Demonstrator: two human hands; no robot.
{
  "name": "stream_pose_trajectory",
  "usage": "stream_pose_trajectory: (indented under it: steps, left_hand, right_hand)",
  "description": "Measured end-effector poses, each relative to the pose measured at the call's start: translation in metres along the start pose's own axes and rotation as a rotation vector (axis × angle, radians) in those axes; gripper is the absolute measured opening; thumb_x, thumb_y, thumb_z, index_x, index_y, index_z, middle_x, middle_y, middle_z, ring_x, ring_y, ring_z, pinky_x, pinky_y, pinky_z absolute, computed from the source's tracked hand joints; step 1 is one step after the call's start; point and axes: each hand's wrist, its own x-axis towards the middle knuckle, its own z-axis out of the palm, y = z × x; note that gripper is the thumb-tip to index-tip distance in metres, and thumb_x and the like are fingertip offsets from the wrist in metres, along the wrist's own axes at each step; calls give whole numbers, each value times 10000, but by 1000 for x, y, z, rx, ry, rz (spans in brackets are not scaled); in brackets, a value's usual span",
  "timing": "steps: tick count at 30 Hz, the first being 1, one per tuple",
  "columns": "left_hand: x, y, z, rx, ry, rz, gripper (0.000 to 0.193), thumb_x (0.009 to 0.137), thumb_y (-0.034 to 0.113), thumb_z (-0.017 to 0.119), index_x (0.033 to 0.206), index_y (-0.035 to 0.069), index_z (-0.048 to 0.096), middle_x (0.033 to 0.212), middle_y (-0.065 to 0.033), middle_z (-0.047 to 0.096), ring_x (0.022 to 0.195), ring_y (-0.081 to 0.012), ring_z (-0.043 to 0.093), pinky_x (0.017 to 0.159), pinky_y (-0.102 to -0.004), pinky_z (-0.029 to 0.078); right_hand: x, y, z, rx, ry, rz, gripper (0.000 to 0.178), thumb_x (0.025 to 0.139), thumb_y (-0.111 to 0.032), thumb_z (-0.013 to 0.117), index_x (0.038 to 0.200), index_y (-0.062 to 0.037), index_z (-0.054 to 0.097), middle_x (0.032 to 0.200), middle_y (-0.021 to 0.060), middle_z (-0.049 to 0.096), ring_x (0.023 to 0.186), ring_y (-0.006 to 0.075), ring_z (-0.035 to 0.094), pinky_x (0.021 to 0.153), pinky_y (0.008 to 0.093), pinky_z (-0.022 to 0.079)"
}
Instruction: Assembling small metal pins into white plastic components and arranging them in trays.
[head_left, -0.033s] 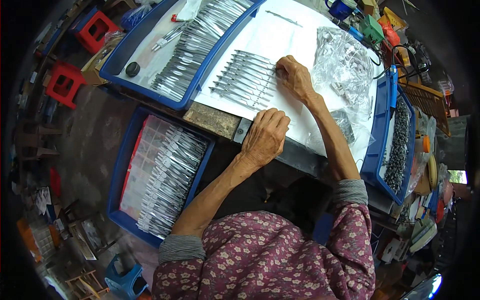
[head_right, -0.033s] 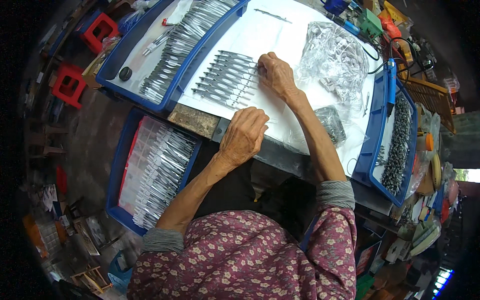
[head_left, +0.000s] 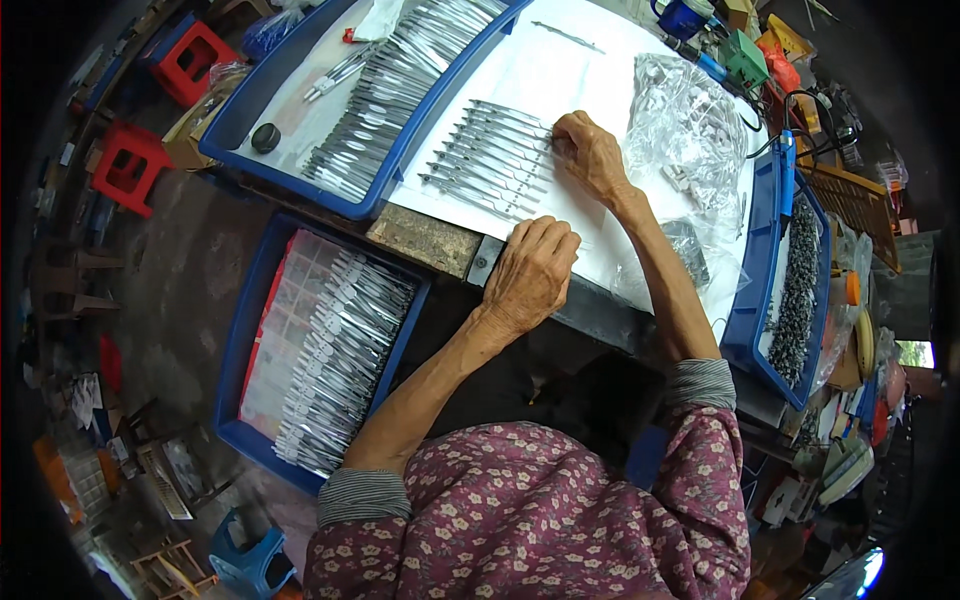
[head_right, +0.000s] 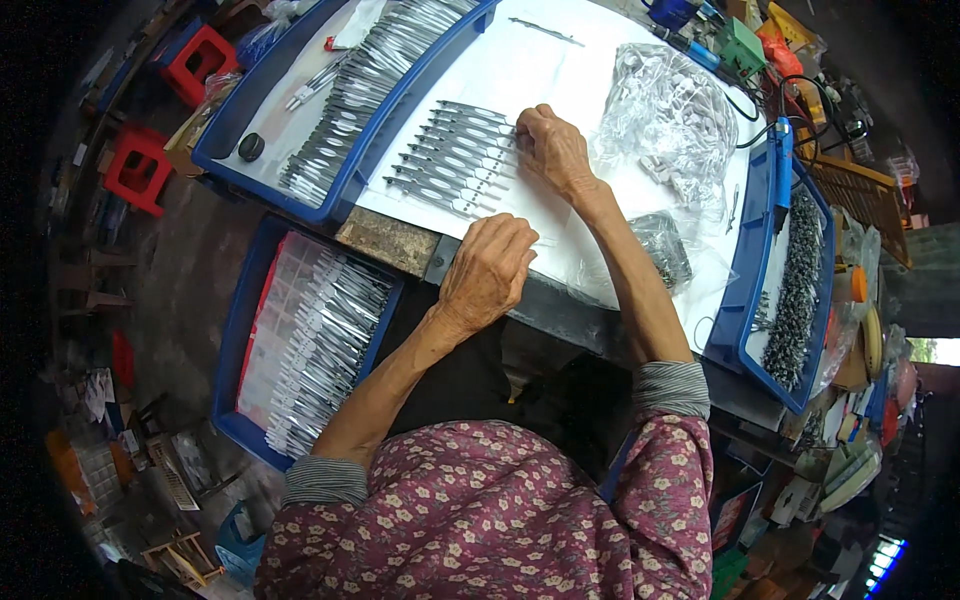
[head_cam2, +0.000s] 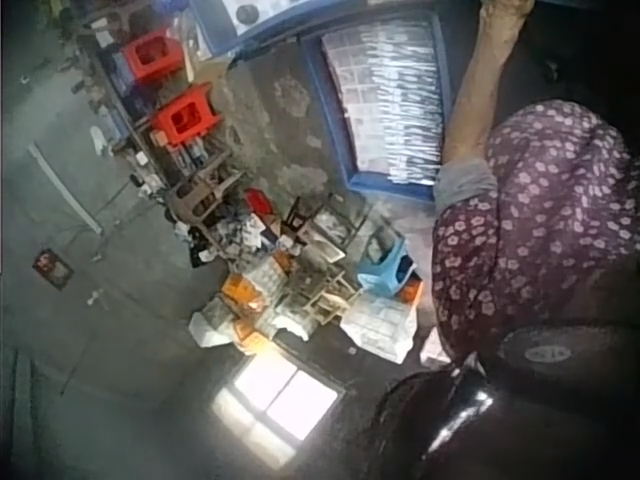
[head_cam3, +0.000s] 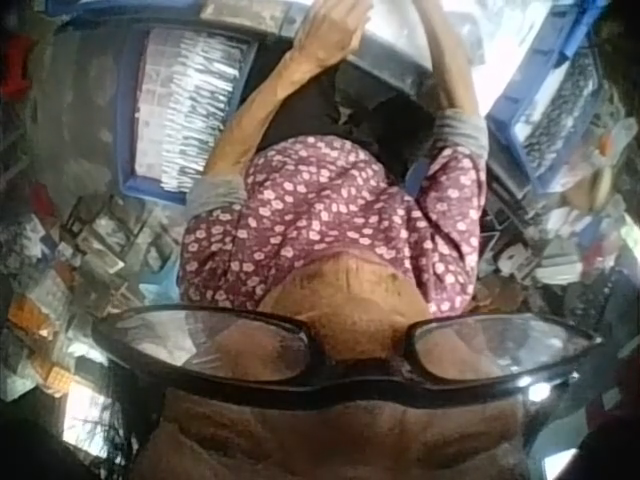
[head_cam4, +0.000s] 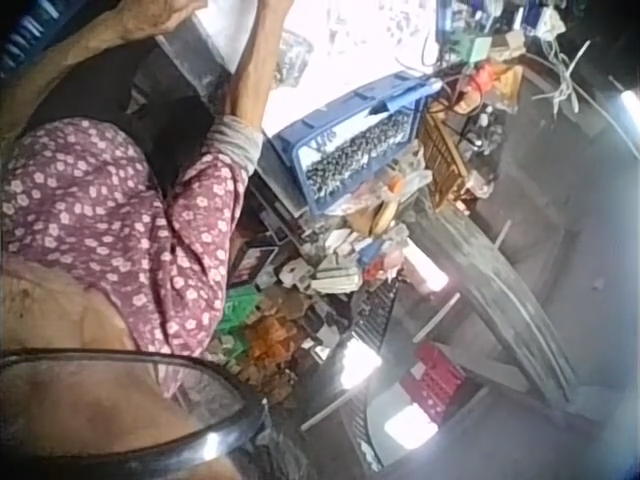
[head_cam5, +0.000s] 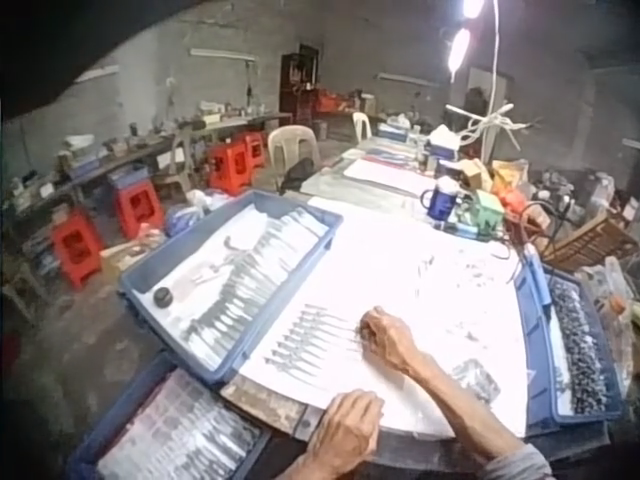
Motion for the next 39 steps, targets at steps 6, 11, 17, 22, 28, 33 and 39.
stream_pose_trajectory:
  steps: [6,11,17,22,28,33,39]
  left_hand:
    - [-2,-2,2,17,18,11,176,741,30,582,901,-21,530,910,-134,530,939,-276,507,853,-382,396]
    - [-2,-2,0,-17,36,28,196,715,6,577,904,-24,538,909,-134,533,935,-280,510,851,-389,398]
    - [4,-1,-29,-248,159,45,203,699,-76,527,897,-37,546,866,-156,548,847,-293,559,743,-371,459]
    - [18,-21,-97,-240,298,-154,141,766,-22,552,905,-10,577,873,-137,609,806,-232,602,718,-310,474]
    - [34,-100,-165,80,-121,-416,146,787,14,453,858,-24,575,839,-161,620,780,-272,600,732,-381,480]
    - [24,-173,-199,310,-388,-380,139,630,-56,507,762,-20,535,742,-181,593,699,-240,595,595,-355,443]
    - [40,-179,-194,311,-612,-393,170,550,-85,514,697,-9,477,687,-169,558,661,-297,557,548,-373,394]
  right_hand:
    - [0,1,4,40,36,-12,131,719,25,574,842,-14,554,788,99,562,672,251,576,633,340,470]
    - [-2,0,2,111,32,0,136,712,-2,601,839,-25,557,780,99,554,669,247,568,637,343,466]
    - [-12,-6,-17,208,178,13,62,777,26,575,837,23,560,765,86,529,647,154,504,601,270,421]
    - [-27,-32,-43,283,112,20,48,786,21,574,832,24,562,781,71,546,668,136,518,586,261,423]
    - [-67,-62,-85,266,17,83,38,786,4,579,818,12,559,791,60,550,669,125,513,527,251,404]
    - [-97,-87,-113,242,13,113,55,778,1,594,816,7,555,782,45,533,662,117,501,550,236,394]
    - [-138,-88,-133,218,36,237,58,786,0,592,789,10,535,743,34,498,658,88,482,577,209,371]
